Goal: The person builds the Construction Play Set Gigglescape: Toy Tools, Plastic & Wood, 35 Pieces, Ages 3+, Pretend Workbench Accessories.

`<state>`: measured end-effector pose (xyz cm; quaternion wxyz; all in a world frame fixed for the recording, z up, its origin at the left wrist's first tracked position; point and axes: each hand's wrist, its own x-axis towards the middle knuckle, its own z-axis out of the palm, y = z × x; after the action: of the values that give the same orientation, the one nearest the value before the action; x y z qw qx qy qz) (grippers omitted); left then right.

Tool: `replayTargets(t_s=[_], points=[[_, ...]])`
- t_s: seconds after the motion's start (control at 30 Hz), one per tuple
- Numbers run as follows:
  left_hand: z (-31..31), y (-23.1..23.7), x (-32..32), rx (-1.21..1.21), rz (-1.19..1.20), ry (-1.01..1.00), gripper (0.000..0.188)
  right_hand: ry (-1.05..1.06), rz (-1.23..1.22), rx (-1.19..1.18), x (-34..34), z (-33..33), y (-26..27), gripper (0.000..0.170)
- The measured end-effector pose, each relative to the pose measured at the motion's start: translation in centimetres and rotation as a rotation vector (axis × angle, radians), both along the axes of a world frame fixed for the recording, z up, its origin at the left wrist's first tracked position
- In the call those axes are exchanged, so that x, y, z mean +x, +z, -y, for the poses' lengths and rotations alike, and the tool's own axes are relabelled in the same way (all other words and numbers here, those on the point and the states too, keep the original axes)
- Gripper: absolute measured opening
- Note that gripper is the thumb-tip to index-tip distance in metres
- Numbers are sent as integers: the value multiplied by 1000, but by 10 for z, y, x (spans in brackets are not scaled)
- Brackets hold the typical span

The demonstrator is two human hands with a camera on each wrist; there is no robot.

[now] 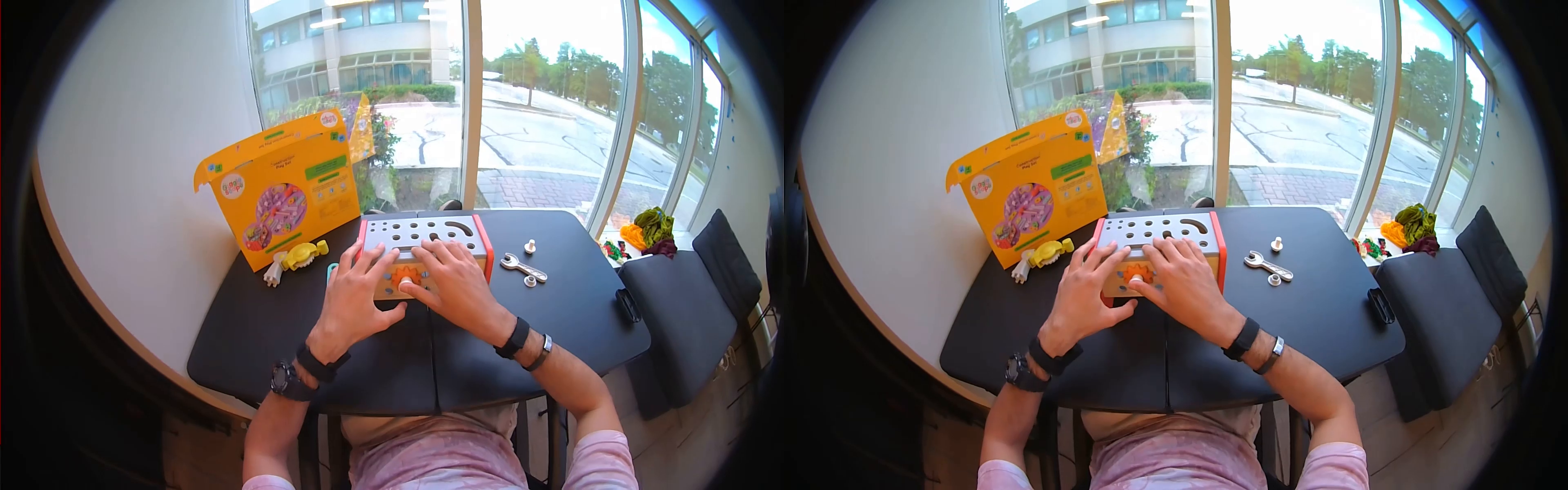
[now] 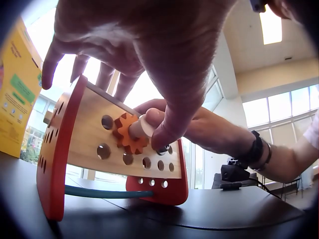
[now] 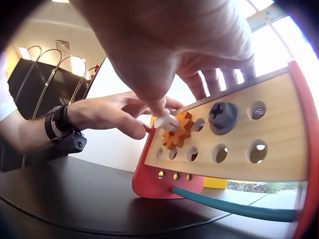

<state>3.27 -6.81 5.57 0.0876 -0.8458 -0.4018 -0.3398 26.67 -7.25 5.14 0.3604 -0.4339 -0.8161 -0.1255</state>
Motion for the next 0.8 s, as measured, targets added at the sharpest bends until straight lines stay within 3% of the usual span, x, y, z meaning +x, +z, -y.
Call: replayTargets(t_s=[0.13, 0.23, 0.33, 0.4, 0.63, 0.8], points=[[2, 1, -2, -3, -29, 0, 89, 93, -11, -126, 14, 4, 5, 67], [5, 2, -2, -17, -42, 18, 90, 119, 121, 57, 22, 10, -4, 51], [4, 0, -3, -22, -46, 17, 89, 196, 65, -62, 35, 21, 1, 31], [4, 0, -3, -26, -41, 10, 89, 206, 27, -90, 42, 20, 0, 33], [8, 4, -2, -28, -62, 31, 91, 210, -54, -113, 76, 34, 11, 32], [7, 3, -5, -39, -53, 3, 91, 30, -180, -46, 124, 35, 27, 19]])
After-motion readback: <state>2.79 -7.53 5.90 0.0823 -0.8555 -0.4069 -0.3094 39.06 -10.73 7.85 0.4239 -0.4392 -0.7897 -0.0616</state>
